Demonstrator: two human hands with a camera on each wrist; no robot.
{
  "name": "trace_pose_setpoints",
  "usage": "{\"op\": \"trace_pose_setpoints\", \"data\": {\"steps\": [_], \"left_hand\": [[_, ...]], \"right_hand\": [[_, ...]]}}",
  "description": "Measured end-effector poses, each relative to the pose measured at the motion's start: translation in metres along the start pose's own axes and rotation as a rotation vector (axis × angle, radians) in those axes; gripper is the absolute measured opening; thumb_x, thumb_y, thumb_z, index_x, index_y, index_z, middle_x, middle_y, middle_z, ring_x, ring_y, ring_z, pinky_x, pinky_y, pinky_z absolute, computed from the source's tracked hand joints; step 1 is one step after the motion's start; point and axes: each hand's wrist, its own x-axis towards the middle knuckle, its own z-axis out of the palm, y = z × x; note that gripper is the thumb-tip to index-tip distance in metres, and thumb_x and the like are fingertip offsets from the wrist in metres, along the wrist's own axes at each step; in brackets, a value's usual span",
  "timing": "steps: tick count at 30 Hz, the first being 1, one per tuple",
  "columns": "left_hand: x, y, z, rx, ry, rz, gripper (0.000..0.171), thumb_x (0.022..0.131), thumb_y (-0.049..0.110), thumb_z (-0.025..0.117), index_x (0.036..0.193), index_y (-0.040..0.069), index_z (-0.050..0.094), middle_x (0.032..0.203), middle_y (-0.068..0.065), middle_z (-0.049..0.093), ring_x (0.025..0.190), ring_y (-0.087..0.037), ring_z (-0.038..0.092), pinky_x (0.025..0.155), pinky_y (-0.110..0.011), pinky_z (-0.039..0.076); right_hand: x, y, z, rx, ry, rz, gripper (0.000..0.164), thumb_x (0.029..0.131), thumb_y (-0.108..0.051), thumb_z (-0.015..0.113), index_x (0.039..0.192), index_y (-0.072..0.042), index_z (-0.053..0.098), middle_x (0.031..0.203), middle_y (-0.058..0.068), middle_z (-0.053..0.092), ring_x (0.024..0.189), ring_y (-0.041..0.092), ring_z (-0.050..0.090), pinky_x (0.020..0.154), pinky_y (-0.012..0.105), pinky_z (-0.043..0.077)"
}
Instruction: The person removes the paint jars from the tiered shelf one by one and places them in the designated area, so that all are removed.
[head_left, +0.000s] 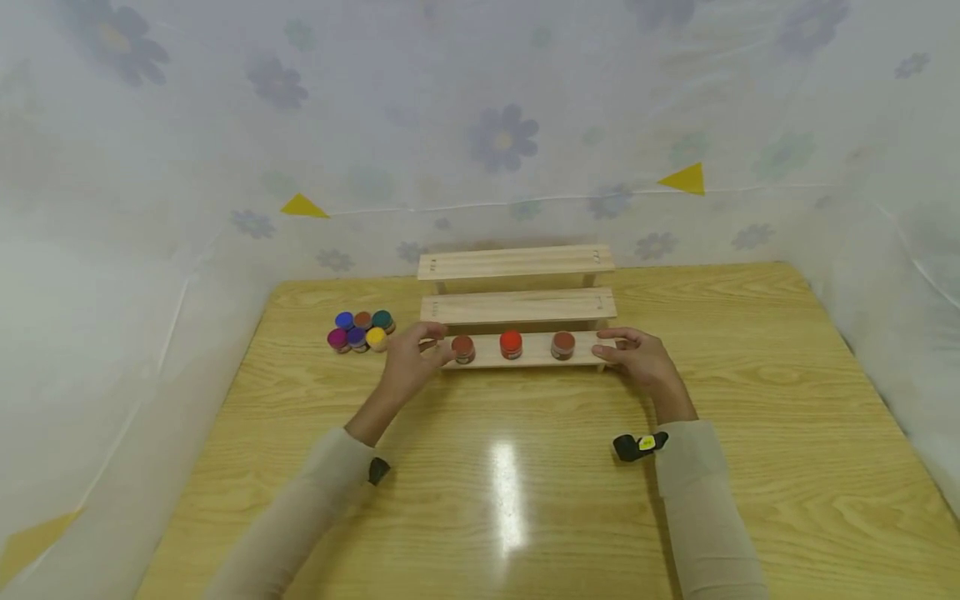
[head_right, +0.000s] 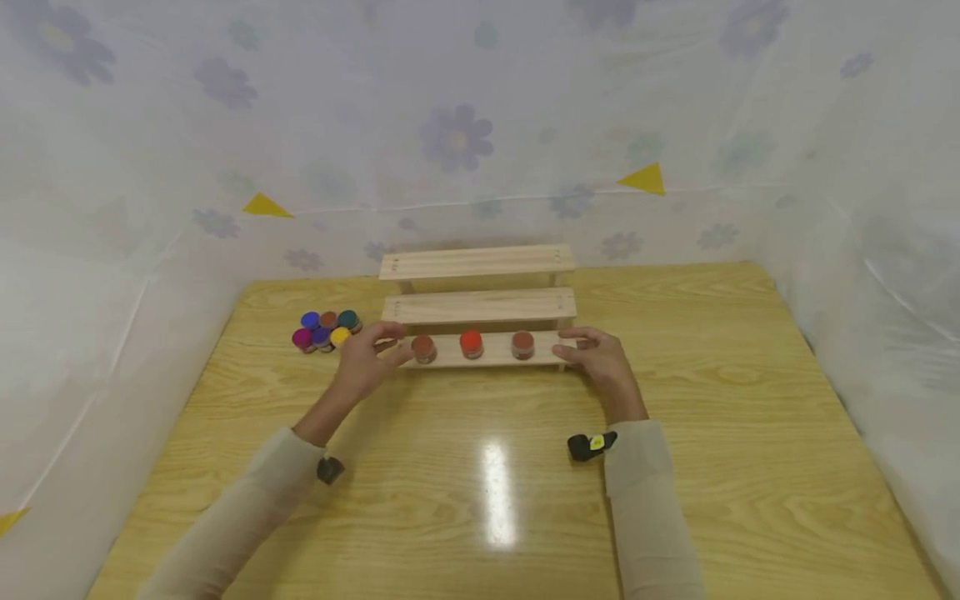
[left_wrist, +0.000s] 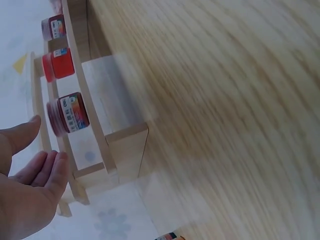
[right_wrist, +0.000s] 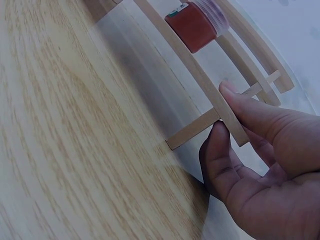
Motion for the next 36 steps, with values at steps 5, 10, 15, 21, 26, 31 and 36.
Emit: {"op": "trace_pose_setpoints", "data": {"steps": [5,10,15,21,26,31,36], "left_hand": [[0.001,0.000,0.006,0.022,-0.036,-0.048,0.038,0.083,0.014,0.073,0.117,0.001,0.060,0.118,-0.017,0.061,0.111,-0.030,0.059,0.095,-0.043,0.054],[0.003,-0.001,0.011,0.064,-0.052,-0.064,0.035,0.083,0.015,0.074,0.113,0.004,0.062,0.114,-0.014,0.064,0.105,-0.028,0.064,0.088,-0.041,0.057],[0.002,0.000,0.013,0.071,-0.053,-0.077,0.037,0.082,0.014,0.074,0.114,0.003,0.061,0.112,-0.015,0.065,0.105,-0.028,0.064,0.089,-0.037,0.057],[0.001,0.002,0.015,0.043,-0.041,-0.072,0.037,0.082,0.012,0.073,0.114,0.000,0.060,0.111,-0.016,0.064,0.106,-0.028,0.062,0.091,-0.037,0.057],[0.002,0.002,0.015,0.043,-0.037,-0.070,0.034,0.083,0.011,0.073,0.113,0.000,0.060,0.110,-0.016,0.063,0.106,-0.027,0.063,0.089,-0.035,0.057],[0.002,0.001,0.015,0.050,-0.035,-0.074,0.033,0.083,0.011,0.072,0.112,0.002,0.060,0.110,-0.015,0.063,0.106,-0.026,0.063,0.089,-0.033,0.057],[0.000,0.000,0.011,0.031,-0.032,-0.091,0.035,0.084,0.013,0.072,0.115,0.002,0.059,0.112,-0.014,0.062,0.108,-0.026,0.062,0.091,-0.033,0.057]], "right_hand": [[0.000,0.000,-0.001,-0.009,0.001,-0.001,0.059,0.080,-0.042,0.073,0.129,-0.011,0.057,0.086,-0.007,0.055,0.080,0.013,0.050,0.071,0.024,0.047],[-0.001,-0.001,0.000,-0.007,-0.003,-0.010,0.059,0.081,-0.042,0.073,0.128,-0.011,0.057,0.086,-0.009,0.057,0.080,0.012,0.053,0.072,0.024,0.049],[0.001,-0.001,0.001,0.005,-0.003,-0.007,0.056,0.080,-0.041,0.074,0.127,-0.012,0.059,0.088,-0.007,0.056,0.080,0.013,0.052,0.071,0.024,0.049],[0.002,0.000,0.001,0.032,0.001,-0.015,0.053,0.081,-0.037,0.075,0.125,-0.013,0.060,0.076,-0.010,0.055,0.072,0.010,0.053,0.065,0.024,0.049],[0.000,-0.001,0.000,0.029,0.001,-0.014,0.054,0.081,-0.036,0.074,0.127,-0.011,0.059,0.076,-0.010,0.054,0.072,0.010,0.052,0.064,0.024,0.049],[-0.001,-0.001,-0.001,0.027,-0.009,-0.032,0.057,0.082,-0.035,0.074,0.129,-0.007,0.057,0.076,-0.010,0.055,0.073,0.010,0.053,0.065,0.025,0.049],[0.000,0.001,-0.002,0.030,-0.008,-0.026,0.051,0.083,-0.034,0.074,0.126,-0.011,0.060,0.076,-0.009,0.056,0.074,0.012,0.055,0.065,0.025,0.050]]}}
